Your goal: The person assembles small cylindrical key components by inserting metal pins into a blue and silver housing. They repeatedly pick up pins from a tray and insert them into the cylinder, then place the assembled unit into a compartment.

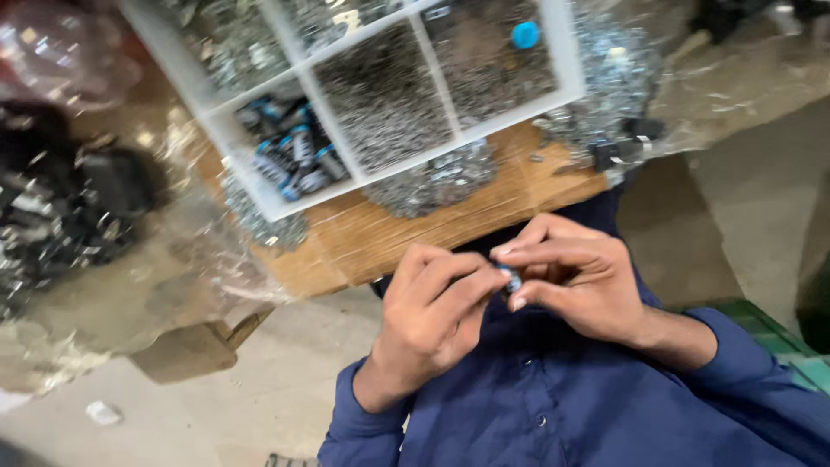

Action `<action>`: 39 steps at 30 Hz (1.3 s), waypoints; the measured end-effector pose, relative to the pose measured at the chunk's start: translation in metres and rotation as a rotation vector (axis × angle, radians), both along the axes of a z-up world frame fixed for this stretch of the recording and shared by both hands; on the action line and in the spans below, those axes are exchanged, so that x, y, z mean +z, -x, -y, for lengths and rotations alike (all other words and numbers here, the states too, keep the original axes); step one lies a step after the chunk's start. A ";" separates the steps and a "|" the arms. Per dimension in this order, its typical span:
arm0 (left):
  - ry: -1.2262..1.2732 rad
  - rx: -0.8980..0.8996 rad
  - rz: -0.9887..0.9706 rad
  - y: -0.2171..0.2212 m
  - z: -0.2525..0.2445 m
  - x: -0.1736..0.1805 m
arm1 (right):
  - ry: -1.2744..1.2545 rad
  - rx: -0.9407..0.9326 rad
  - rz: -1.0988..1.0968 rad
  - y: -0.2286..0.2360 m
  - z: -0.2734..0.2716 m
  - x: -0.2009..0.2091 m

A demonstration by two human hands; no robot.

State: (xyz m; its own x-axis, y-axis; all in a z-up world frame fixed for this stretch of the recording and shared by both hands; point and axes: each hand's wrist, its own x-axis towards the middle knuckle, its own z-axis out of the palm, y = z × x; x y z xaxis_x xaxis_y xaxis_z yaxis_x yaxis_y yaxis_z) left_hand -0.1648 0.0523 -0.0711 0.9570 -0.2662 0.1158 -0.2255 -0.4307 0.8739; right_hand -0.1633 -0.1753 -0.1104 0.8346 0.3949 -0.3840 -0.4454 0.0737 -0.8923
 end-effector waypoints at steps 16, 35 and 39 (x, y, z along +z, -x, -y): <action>-0.564 0.247 0.244 -0.001 0.002 -0.012 | -0.229 -0.065 -0.090 0.000 0.009 -0.007; -0.398 0.413 0.142 -0.003 0.015 -0.004 | -0.176 -0.127 -0.106 -0.005 -0.003 -0.002; 0.117 0.281 -0.073 -0.004 0.023 0.001 | -0.106 -0.108 -0.039 -0.004 0.003 -0.005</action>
State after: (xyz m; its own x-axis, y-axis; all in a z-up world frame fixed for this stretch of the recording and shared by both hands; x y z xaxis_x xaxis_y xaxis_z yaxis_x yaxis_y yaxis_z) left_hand -0.1608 0.0297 -0.0697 0.9981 0.0210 0.0581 -0.0465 -0.3632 0.9305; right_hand -0.1591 -0.1787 -0.1152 0.8598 0.3442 -0.3773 -0.4636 0.2159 -0.8593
